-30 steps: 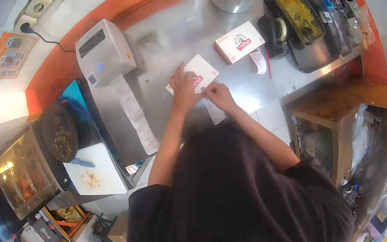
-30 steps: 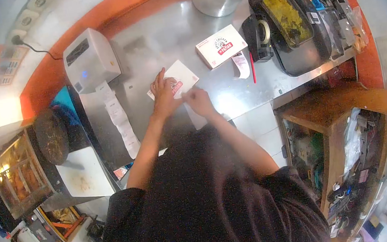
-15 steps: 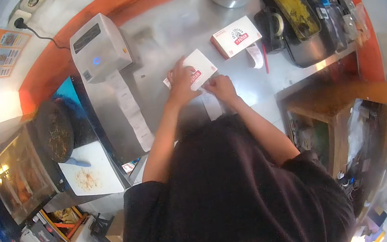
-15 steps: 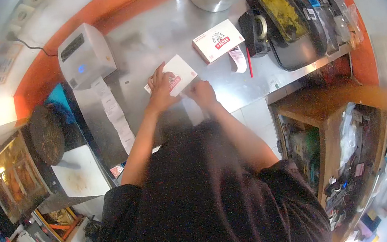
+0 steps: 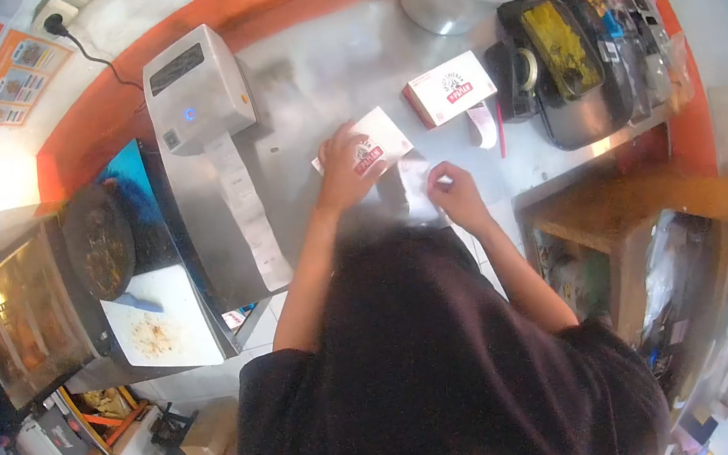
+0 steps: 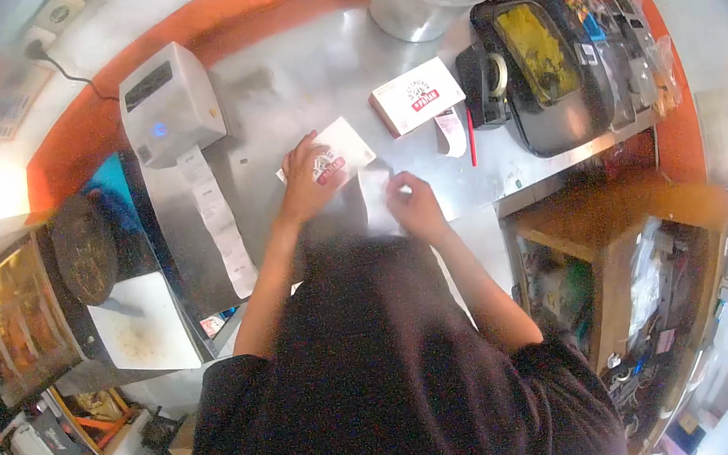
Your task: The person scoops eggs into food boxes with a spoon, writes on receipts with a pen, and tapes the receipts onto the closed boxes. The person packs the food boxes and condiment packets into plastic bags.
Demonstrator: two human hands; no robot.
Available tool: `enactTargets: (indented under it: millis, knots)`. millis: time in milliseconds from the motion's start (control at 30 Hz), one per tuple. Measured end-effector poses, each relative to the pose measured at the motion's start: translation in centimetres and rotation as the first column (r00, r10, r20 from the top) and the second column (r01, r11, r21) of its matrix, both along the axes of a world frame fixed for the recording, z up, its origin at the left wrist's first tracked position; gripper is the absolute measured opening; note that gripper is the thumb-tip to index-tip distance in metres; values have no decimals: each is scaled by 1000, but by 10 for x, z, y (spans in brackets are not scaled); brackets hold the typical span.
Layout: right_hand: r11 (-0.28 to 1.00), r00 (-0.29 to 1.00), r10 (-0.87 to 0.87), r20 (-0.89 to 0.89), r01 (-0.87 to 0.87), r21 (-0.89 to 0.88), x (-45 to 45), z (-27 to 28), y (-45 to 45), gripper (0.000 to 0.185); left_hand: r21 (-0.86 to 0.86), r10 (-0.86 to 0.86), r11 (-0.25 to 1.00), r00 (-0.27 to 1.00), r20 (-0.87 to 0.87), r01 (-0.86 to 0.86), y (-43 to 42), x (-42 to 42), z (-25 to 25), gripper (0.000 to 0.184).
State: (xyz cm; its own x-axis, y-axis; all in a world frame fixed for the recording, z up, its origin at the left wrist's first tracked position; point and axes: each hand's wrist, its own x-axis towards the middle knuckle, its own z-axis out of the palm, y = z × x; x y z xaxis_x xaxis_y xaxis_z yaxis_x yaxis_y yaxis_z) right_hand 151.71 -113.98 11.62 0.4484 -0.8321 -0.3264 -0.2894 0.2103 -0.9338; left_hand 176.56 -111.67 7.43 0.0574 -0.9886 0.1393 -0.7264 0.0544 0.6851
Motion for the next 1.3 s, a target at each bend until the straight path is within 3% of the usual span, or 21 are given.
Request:
enactTargets:
  millis: [33,67,100,133,233,300,400,467,533,600,667,700,767,800,833,867,933,1000,1100,1167,1300]
  knots:
    - [979,979,-191,69,185,81,6,18,-2,19,-5,8,1000,1000,-4,-8,1,0,-1,59]
    - [980,980,-190,63,184,80,15,29,-3,19,-72,82,991,943,-323,-111,4,-1,-2,54]
    - [979,984,-131,118,147,-141,29,37,-10,22,-105,115,969,783,-611,-224,5,-2,-4,50]
    - [926,985,-61,160,116,-360,43,39,-18,25,-110,108,969,782,-614,-220,4,-4,-8,50]
    - [782,972,139,-190,-226,-582,78,16,-35,34,-233,154,898,763,-628,-373,9,-9,-14,48]
    - [716,921,156,-357,-354,-602,85,10,-34,34,-265,182,943,978,-105,-204,9,-13,-4,46]
    - [608,812,115,-571,-513,-606,73,0,-40,32,-135,158,982,970,186,-134,12,-17,8,37]
    - [687,809,99,-579,-477,-549,37,3,-54,32,-147,176,976,977,123,-158,11,-15,6,34]
    - [869,906,-79,-416,-142,-474,-14,15,-79,33,-55,152,987,988,33,-150,13,-15,7,34]
    - [787,796,-406,-449,55,-614,-82,-7,-117,35,-80,109,991,993,35,-106,10,-10,3,33]
    - [549,580,-685,-440,14,-836,-147,-40,-154,33,-104,60,993,997,44,-56,8,-10,0,32]
    - [542,564,-701,-437,22,-840,-164,-50,-170,33,-111,59,992,997,39,-55,7,-10,2,32]
    - [836,733,-540,-415,405,-371,-182,-60,-191,34,-112,68,992,996,57,-61,7,-14,10,31]
    - [831,727,-548,-413,416,-370,-188,-62,-196,34,-112,56,993,997,59,-49,4,-16,13,31]
    - [865,823,-501,-268,480,-146,-190,-56,-198,36,-123,58,991,996,61,-50,5,-17,14,31]
    - [872,875,-474,-97,481,89,-187,-46,-196,39,-134,61,990,996,63,-52,6,-17,14,31]
    - [863,864,-500,66,490,120,-184,-37,-174,39,-121,49,992,997,57,-42,12,-13,12,31]
    - [840,866,-474,161,499,-213,-191,-40,-151,38,-148,28,989,999,27,-24,-1,-18,12,31]
    - [839,861,-503,80,508,-196,-197,-68,-137,29,-133,65,990,996,66,-56,3,-21,23,32]
    - [634,618,-600,-508,-21,-773,-190,-74,-139,22,-113,54,992,996,64,-46,4,-26,26,32]
    - [901,767,-304,-565,39,-432,-178,-56,-144,22,-104,45,994,983,178,-27,9,-14,-3,33]
